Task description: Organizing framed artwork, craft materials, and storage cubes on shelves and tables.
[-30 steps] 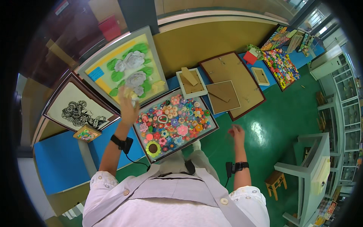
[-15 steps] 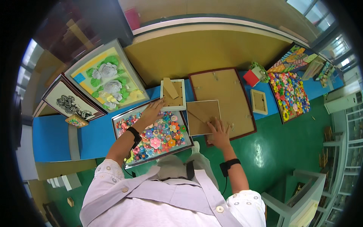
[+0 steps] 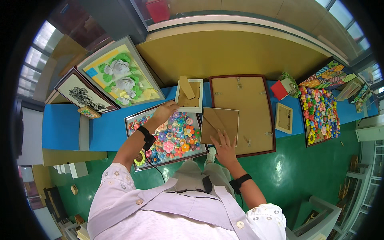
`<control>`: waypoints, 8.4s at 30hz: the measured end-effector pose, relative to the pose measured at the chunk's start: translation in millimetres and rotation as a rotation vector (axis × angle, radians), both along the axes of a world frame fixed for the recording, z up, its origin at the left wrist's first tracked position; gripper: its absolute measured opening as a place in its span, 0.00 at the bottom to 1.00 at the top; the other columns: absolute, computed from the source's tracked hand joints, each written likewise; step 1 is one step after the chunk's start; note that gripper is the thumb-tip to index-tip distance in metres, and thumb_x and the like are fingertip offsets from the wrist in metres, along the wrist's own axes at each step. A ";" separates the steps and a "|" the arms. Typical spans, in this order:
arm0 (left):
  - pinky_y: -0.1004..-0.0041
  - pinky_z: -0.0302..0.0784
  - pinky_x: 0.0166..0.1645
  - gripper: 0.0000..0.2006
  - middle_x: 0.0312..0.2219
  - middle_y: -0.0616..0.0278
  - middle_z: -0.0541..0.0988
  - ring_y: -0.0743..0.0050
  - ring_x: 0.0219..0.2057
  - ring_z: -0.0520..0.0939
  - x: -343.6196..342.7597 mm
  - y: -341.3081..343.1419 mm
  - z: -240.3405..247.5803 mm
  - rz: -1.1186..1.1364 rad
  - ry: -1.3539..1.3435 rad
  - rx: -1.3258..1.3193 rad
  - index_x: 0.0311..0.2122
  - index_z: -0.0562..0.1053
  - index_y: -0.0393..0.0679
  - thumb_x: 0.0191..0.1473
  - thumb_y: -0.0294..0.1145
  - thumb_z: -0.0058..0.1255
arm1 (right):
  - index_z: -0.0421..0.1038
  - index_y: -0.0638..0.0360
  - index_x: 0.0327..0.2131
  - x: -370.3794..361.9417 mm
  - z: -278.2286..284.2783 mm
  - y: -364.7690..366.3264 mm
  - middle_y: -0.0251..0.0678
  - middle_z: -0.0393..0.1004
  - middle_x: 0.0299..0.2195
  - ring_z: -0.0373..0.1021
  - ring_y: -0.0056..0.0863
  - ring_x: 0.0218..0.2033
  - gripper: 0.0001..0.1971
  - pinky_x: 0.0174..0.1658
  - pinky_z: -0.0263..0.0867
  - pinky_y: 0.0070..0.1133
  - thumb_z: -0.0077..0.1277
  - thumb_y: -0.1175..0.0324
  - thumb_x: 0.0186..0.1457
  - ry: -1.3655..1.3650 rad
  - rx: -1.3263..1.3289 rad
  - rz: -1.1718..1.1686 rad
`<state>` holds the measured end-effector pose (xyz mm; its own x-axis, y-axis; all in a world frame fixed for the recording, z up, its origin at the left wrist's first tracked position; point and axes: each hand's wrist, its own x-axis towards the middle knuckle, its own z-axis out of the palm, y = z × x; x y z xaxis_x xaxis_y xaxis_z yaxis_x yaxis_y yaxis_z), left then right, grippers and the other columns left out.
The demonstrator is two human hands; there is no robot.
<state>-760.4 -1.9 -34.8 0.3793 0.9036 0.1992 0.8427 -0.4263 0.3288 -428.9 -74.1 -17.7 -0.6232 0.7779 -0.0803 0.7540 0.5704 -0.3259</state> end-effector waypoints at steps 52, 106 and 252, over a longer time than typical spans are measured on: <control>0.66 0.72 0.36 0.21 0.42 0.54 0.64 0.53 0.34 0.73 3.4 45.1 22.0 -0.205 0.049 -0.206 0.43 0.61 0.45 0.41 0.32 0.50 | 0.63 0.47 0.43 -27.4 -54.0 -12.5 0.34 0.52 0.52 0.47 0.29 0.56 0.18 0.53 0.36 0.51 0.41 0.70 0.44 0.055 0.259 0.267; 0.72 0.62 0.48 0.18 0.41 0.54 0.68 0.68 0.44 0.68 -25.9 87.8 -9.2 0.280 -0.918 0.027 0.49 0.55 0.36 0.53 0.29 0.39 | 0.49 0.33 0.53 -9.6 -16.9 6.7 0.34 0.41 0.57 0.40 0.34 0.58 0.36 0.53 0.36 0.52 0.49 0.71 0.39 -0.063 0.071 0.053; 0.75 0.57 0.51 0.24 0.44 0.59 0.66 0.71 0.46 0.65 157.0 -12.8 -27.0 0.491 -1.244 -0.364 0.49 0.58 0.35 0.44 0.21 0.44 | 0.64 0.60 0.40 101.5 -40.6 171.2 0.41 0.70 0.33 0.67 0.35 0.34 0.22 0.38 0.63 0.26 0.54 0.61 0.41 0.629 -0.271 -0.105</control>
<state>-603.4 -14.7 -61.8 -0.2409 0.9648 -0.1052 -0.0465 0.0968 0.9942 -327.5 97.1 -58.3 -0.5376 0.8401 0.0719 0.4218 0.3418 -0.8398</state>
